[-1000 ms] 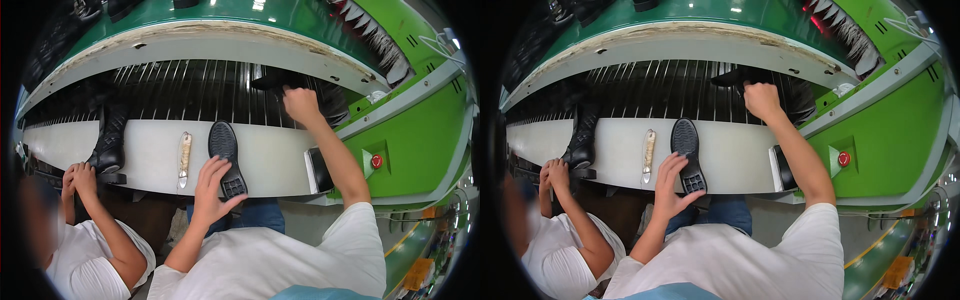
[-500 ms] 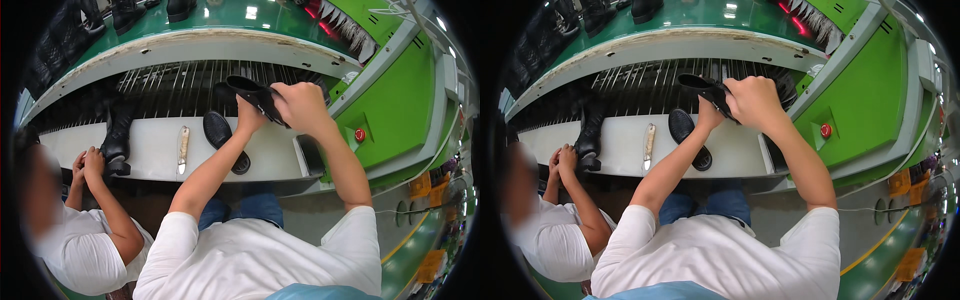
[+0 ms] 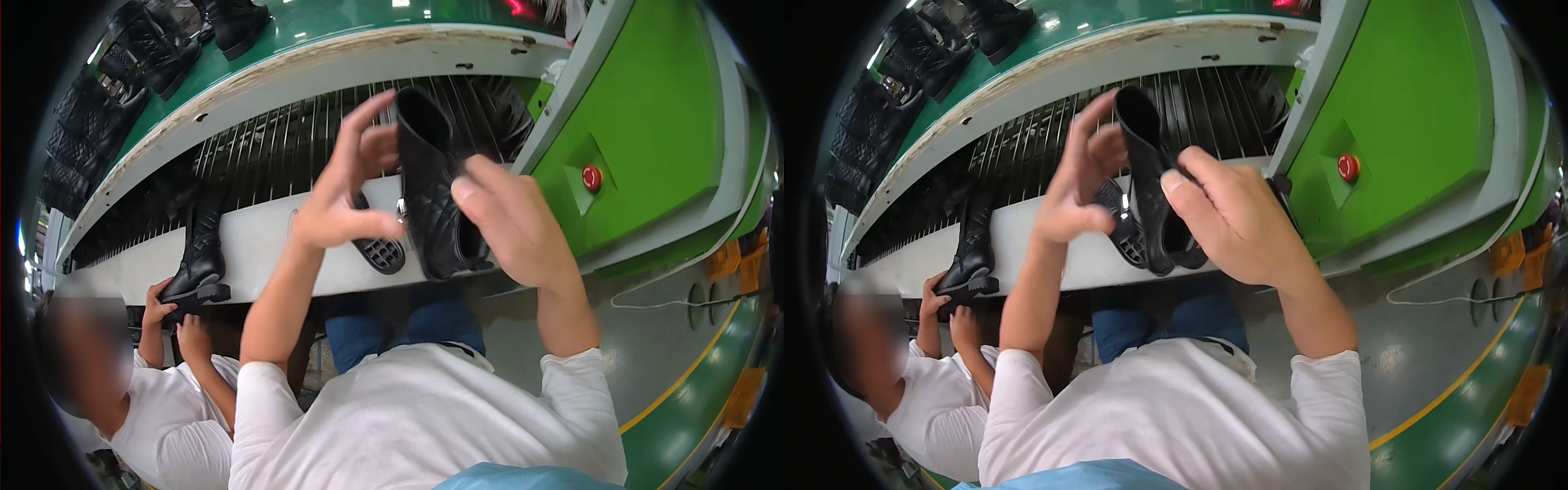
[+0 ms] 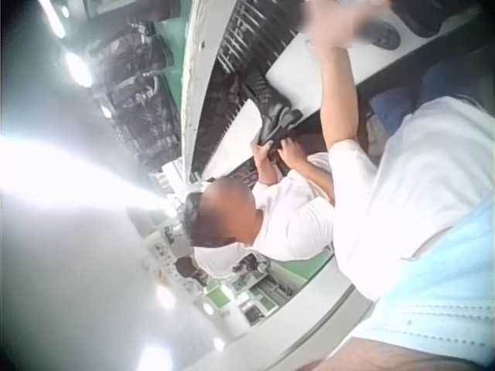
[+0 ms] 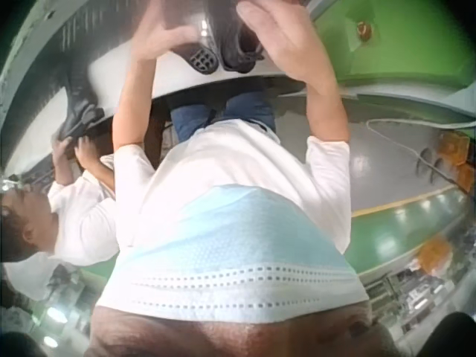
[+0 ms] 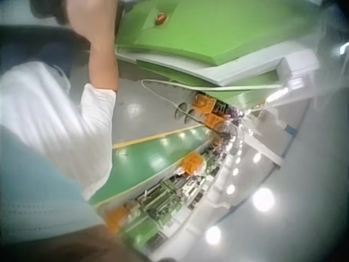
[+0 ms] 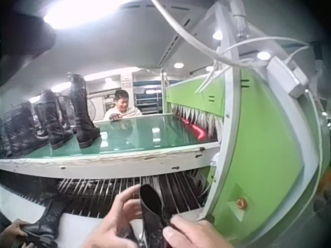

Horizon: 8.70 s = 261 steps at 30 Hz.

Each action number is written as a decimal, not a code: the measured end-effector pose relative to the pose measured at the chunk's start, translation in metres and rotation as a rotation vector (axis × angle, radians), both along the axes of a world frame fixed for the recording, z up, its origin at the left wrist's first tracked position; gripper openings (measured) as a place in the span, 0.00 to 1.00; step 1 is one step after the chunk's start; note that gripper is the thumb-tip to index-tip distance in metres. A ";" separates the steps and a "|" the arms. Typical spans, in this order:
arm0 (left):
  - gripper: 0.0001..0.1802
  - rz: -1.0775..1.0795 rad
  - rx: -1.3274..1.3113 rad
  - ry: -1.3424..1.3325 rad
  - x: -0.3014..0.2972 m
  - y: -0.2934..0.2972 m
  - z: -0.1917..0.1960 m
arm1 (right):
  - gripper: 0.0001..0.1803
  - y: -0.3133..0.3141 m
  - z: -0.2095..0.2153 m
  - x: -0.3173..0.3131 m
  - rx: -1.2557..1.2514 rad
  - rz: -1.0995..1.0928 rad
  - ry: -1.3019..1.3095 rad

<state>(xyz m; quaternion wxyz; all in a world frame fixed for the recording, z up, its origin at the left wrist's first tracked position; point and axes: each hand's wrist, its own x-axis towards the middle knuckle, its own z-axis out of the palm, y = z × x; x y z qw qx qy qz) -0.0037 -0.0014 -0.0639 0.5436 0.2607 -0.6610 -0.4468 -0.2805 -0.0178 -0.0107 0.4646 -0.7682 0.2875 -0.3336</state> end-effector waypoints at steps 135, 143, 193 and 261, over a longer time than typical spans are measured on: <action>0.36 0.496 -0.098 0.032 0.013 0.030 -0.058 | 0.56 0.046 -0.185 0.064 0.708 0.228 -0.391; 0.35 0.508 -0.104 0.030 0.012 0.033 -0.058 | 0.56 0.047 -0.189 0.063 0.704 0.248 -0.412; 0.40 0.593 -0.255 0.143 -0.005 0.096 -0.022 | 0.28 0.029 -0.250 0.026 -0.554 -0.230 -0.267; 0.36 0.905 -0.028 -0.292 0.002 0.183 -0.209 | 0.35 0.038 -0.170 0.065 -0.890 0.306 0.230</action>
